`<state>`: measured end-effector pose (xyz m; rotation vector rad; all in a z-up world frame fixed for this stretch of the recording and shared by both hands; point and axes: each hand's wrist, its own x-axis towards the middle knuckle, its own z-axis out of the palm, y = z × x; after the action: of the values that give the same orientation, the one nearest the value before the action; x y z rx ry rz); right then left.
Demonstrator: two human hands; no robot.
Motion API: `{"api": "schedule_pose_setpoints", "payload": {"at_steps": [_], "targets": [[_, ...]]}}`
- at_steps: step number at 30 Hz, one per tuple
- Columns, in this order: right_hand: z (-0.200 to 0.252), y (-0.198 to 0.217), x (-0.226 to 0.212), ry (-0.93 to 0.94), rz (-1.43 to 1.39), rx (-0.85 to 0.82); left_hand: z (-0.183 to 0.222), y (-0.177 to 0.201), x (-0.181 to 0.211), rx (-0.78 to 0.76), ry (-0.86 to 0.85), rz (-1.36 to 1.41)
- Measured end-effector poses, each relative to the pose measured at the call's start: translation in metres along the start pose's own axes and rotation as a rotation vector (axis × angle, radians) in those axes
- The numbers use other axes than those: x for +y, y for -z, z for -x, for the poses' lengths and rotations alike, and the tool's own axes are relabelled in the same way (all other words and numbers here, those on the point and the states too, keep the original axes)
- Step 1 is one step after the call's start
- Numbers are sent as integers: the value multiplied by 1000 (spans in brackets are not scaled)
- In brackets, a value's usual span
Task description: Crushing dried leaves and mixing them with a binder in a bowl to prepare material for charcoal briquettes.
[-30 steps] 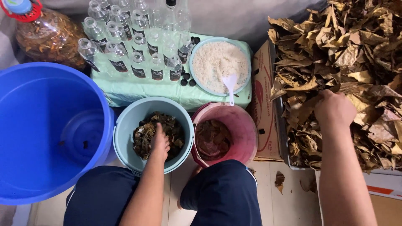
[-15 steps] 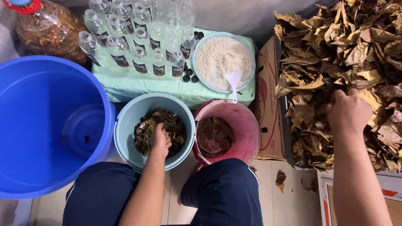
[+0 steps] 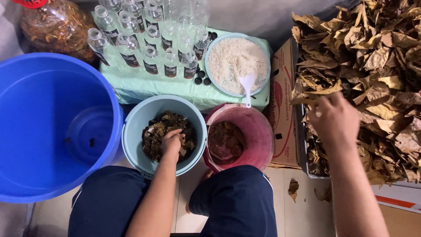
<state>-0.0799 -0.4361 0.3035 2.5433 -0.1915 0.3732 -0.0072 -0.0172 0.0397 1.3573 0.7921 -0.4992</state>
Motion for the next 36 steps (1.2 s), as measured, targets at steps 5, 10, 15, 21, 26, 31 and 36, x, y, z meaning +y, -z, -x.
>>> {"api": "schedule_pose_setpoints", "payload": {"at_steps": [5, 10, 15, 21, 26, 31, 36], "targets": [[-14, 17, -90, 56, -377, 103, -4, 3, -6, -21, -105, -259], [-45, 51, -213, -199, -1043, -535, 46, -3, 51, -43, -348, -690], [-38, 43, -305, -58, -1377, -531, 59, -4, 69, -241, -317, -311], [-23, 52, -327, -22, -1461, -686, 96, 0, 98, -346, -80, 65], [-19, 38, -323, -64, -1413, -733, 48, -8, 65, -274, 7, 45], [-26, 37, -291, -82, -1364, -682, -21, -2, 9, 72, -52, -18], [-46, 56, -179, -390, -1238, -470, 65, 4, 71, 148, -32, 87]]}}
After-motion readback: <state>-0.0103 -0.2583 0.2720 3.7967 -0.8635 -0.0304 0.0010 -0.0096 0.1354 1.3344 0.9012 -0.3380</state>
